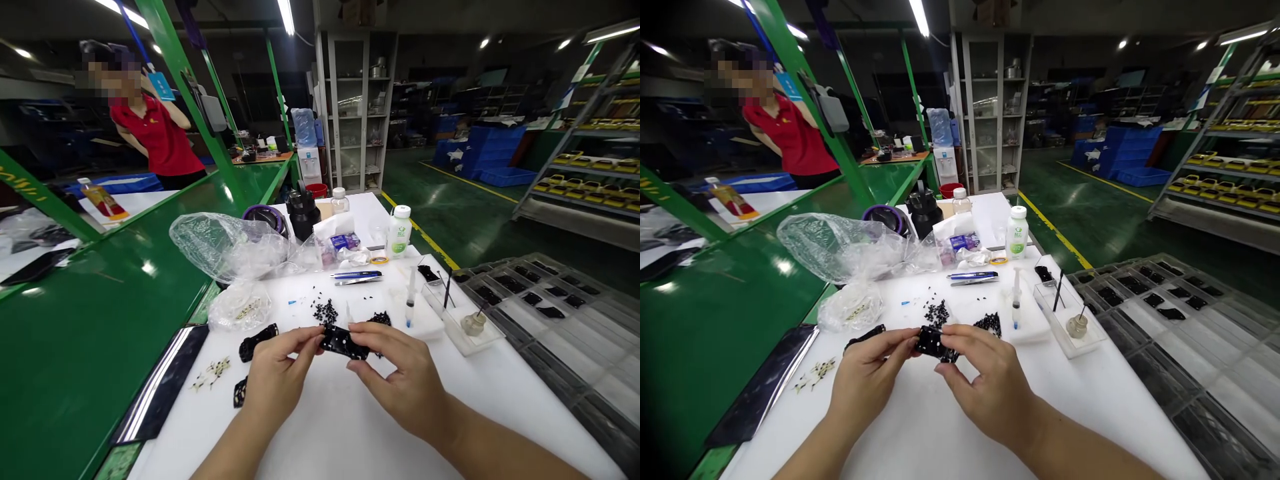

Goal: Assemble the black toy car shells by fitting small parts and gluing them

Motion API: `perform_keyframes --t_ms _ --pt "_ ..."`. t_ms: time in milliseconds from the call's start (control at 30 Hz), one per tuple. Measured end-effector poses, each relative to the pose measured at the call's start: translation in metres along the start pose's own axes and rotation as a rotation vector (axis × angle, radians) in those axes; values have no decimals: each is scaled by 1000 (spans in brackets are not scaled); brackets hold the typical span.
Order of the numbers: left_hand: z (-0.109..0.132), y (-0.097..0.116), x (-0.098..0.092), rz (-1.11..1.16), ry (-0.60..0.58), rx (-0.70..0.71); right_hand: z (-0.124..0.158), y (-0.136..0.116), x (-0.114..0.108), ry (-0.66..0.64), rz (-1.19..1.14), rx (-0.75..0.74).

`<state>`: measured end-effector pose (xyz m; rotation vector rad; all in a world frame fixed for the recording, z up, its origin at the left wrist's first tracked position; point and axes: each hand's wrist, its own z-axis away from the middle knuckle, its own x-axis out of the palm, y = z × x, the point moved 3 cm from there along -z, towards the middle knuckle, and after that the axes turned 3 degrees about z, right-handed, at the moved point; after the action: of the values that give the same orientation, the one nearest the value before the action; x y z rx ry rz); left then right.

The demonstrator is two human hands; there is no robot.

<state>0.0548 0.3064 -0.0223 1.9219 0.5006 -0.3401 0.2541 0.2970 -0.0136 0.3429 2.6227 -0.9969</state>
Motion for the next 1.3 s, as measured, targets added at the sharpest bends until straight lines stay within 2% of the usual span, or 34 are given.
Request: perform_keyframes --t_ms 133,200,300,500,633,900,1300 --pt "0 8 -1 -141 38 164 0 -1 0 12 16 -40" --pt "1 10 0 -183 56 182 0 -1 1 20 17 -42" --pt "1 9 1 -145 62 73 -1 -1 1 25 21 -49" --pt "2 -1 5 97 17 -344 -2 -4 1 17 62 -80" --pt "-1 2 4 129 -15 -493 2 -5 4 -41 137 -161" --pt "-6 8 -3 -110 -150 -509 5 -6 10 -132 301 -247" --pt "-4 7 0 -113 -133 -496 6 -5 8 -141 214 -200"
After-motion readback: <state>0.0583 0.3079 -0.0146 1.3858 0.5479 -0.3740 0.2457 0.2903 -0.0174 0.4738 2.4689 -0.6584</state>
